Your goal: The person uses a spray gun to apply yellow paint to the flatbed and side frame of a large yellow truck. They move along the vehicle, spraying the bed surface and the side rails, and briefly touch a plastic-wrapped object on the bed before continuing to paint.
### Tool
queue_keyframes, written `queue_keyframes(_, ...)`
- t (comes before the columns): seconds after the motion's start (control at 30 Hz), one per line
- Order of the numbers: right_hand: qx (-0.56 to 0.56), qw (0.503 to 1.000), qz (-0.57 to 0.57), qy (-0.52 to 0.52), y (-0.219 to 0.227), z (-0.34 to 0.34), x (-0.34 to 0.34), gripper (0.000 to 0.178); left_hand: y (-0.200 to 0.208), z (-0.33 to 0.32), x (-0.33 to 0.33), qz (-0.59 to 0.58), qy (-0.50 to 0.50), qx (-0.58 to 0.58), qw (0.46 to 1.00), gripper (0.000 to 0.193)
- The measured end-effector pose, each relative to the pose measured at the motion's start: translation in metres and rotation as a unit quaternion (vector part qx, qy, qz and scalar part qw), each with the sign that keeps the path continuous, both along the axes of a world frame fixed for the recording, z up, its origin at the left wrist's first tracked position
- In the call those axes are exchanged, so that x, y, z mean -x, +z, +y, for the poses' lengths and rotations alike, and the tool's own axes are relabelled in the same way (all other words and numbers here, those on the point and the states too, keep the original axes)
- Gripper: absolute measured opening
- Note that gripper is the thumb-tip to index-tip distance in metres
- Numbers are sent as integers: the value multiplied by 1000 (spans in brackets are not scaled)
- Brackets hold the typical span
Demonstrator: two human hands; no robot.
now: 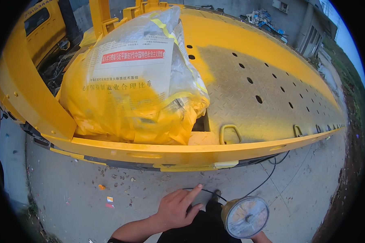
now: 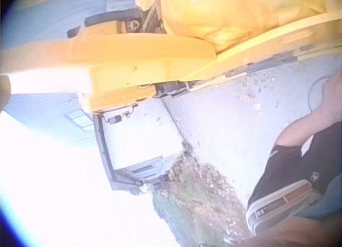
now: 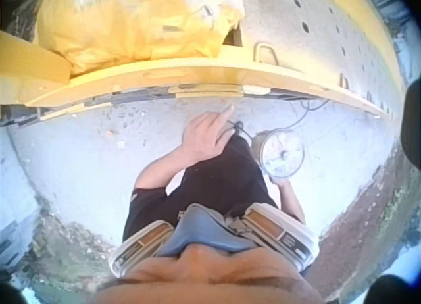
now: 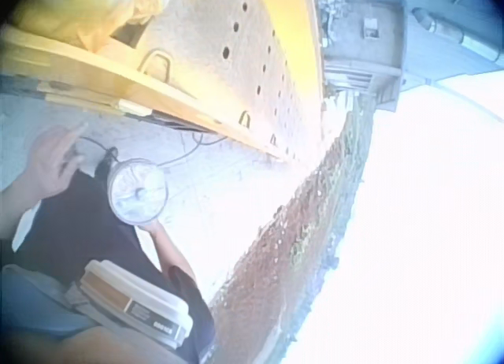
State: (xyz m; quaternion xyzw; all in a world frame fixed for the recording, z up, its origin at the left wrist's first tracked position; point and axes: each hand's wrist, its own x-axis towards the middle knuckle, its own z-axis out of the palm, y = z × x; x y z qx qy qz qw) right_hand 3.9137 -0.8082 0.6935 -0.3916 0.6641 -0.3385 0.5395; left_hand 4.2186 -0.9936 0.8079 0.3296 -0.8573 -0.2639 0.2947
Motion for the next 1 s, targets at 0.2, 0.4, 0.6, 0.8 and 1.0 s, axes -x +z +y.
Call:
queue_keyframes(0.2,204,965,-141,-89,174,-21,-42,62,-164,75,91,33,-319,-134,937,63)
queue_keyframes(0.4,422,892,-72,-147,306,-41,-9,52,-230,89,97,-50,-436,-377,816,48)
queue_keyframes(0.6,245,940,-59,-230,473,10,111,39,-322,82,-6,-217,-312,-234,895,38)
queue_keyframes(0.8,101,911,158,-368,396,-57,94,24,-359,156,-213,-348,-9,-236,907,28)
queue_keyframes(1.0,21,974,-7,-223,337,-97,22,15,-363,208,-310,-260,112,-340,897,32)
